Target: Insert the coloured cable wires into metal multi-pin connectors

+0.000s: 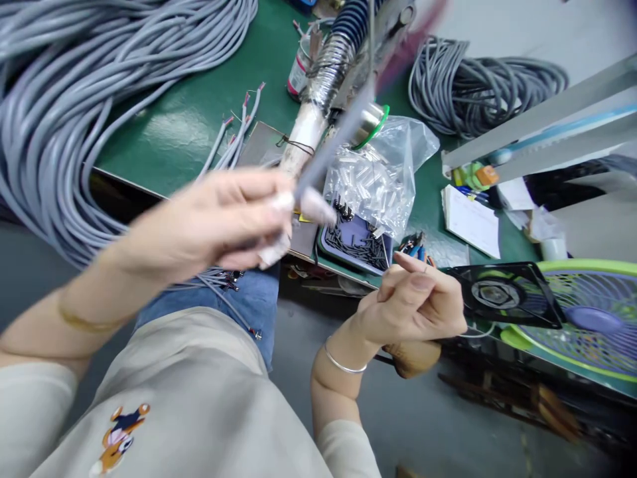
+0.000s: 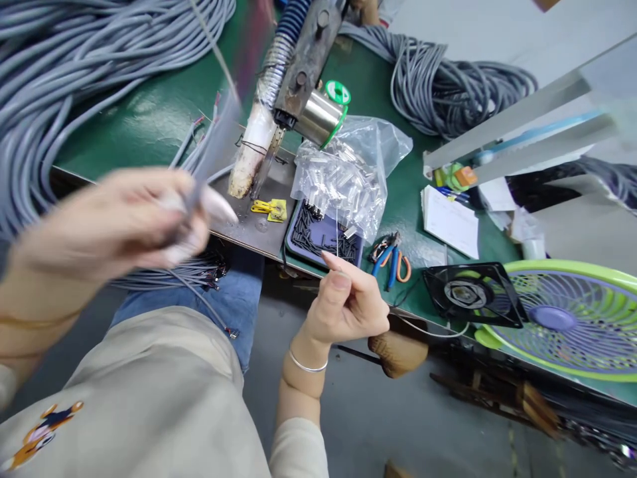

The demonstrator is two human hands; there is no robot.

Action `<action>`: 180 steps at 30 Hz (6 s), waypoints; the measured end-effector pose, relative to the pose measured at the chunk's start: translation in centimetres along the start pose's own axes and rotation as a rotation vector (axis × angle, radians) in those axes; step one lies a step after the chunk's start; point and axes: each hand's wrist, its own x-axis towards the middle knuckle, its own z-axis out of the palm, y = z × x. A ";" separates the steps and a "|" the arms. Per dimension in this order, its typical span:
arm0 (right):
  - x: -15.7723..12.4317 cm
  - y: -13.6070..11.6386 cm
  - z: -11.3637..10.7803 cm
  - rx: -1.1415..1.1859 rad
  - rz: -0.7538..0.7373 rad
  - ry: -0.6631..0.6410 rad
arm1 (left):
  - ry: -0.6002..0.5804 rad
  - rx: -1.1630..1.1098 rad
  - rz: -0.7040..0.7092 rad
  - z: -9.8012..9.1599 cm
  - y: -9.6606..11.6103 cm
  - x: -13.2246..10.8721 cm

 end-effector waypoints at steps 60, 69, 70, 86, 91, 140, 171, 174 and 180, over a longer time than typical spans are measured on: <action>-4.4 1.8 3.2 0.249 0.701 -0.815 | -0.013 -0.228 -0.215 4.5 -1.2 -0.2; -4.0 1.7 2.7 0.189 0.642 -0.849 | -0.012 -0.134 -0.215 4.7 -0.9 -0.1; -4.0 1.7 2.7 0.172 0.640 -0.853 | -0.010 -0.122 -0.215 4.7 -0.9 -0.1; -3.5 1.4 2.8 0.148 0.648 -0.879 | -0.021 -0.087 -0.192 4.9 -1.1 -0.4; -4.4 1.0 2.9 0.140 0.560 -0.842 | 0.067 -0.196 -0.214 5.1 -0.9 -0.6; -5.0 2.4 2.9 0.217 0.776 -0.767 | 0.058 -0.262 -0.284 4.8 -1.3 -0.3; -6.0 1.1 3.5 0.221 0.724 -0.741 | 0.080 -0.244 -0.260 5.1 -1.3 -0.3; -5.8 1.2 3.4 0.225 0.746 -0.762 | 0.078 -0.218 -0.250 5.1 -1.3 -0.4; -5.4 1.4 3.2 0.251 0.749 -0.808 | 0.067 -0.175 -0.193 5.1 -1.4 -0.5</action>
